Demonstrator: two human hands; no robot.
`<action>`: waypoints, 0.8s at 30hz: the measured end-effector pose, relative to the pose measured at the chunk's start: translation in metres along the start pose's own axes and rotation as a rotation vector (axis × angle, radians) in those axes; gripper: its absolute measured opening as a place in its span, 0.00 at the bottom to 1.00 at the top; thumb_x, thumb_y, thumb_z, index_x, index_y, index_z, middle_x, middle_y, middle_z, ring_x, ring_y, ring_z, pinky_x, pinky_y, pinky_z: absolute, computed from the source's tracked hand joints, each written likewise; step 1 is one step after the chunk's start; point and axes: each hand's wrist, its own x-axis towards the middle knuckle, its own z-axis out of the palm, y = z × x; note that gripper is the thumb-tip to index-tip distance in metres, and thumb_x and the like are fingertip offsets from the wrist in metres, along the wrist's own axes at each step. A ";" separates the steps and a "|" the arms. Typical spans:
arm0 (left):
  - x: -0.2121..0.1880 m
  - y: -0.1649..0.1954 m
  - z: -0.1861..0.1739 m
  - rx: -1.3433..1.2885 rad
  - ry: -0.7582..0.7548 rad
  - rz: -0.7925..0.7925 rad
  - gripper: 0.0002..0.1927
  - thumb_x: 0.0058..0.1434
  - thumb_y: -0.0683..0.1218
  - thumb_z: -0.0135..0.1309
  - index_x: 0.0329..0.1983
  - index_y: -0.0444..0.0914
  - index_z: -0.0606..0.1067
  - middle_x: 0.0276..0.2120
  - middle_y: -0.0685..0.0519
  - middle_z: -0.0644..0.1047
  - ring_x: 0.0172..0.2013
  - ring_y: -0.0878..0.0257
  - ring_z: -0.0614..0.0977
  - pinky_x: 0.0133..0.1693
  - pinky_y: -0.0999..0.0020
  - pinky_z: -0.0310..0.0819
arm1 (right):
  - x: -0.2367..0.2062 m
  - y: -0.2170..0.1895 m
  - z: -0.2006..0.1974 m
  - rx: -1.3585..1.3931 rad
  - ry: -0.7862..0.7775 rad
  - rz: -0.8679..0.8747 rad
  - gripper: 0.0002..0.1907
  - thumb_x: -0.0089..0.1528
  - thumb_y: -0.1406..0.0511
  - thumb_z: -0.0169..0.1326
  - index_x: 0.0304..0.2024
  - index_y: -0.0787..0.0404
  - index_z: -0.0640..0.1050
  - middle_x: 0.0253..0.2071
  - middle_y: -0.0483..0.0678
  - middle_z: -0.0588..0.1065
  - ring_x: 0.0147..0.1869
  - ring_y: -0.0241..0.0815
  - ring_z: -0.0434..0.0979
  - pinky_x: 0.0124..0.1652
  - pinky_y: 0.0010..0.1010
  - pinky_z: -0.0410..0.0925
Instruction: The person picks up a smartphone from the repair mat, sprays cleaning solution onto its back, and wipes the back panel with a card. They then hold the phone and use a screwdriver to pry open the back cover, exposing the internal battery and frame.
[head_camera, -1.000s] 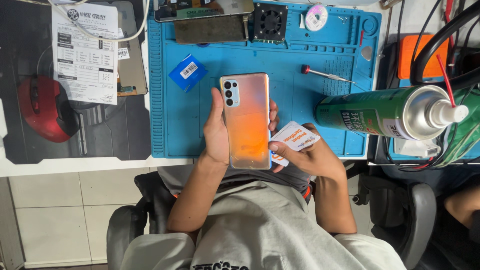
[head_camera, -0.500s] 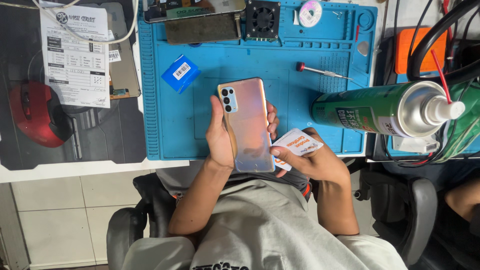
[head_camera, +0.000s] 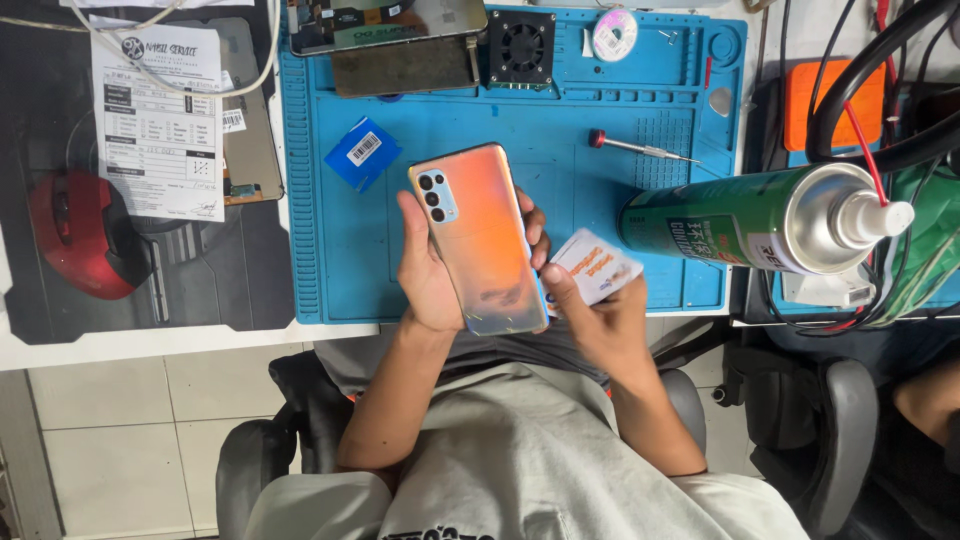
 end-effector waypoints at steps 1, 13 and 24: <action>0.001 0.001 0.000 -0.022 -0.016 -0.006 0.50 0.69 0.77 0.29 0.58 0.26 0.68 0.42 0.40 0.72 0.41 0.52 0.74 0.46 0.59 0.71 | 0.000 0.001 0.001 -0.030 0.008 -0.032 0.08 0.69 0.68 0.58 0.35 0.67 0.79 0.27 0.44 0.76 0.30 0.29 0.73 0.29 0.22 0.66; -0.005 -0.005 -0.003 -0.033 0.035 0.020 0.48 0.70 0.76 0.28 0.60 0.28 0.68 0.44 0.39 0.72 0.41 0.49 0.75 0.45 0.55 0.72 | -0.002 0.001 -0.010 -0.044 -0.172 0.002 0.10 0.67 0.68 0.60 0.30 0.67 0.79 0.23 0.42 0.75 0.28 0.26 0.71 0.26 0.21 0.63; -0.007 -0.007 -0.007 -0.026 -0.013 0.030 0.49 0.69 0.77 0.28 0.59 0.26 0.68 0.42 0.40 0.72 0.39 0.52 0.76 0.43 0.58 0.71 | -0.006 -0.016 -0.002 0.195 -0.171 0.179 0.09 0.68 0.69 0.54 0.37 0.72 0.78 0.31 0.48 0.78 0.32 0.34 0.80 0.30 0.33 0.78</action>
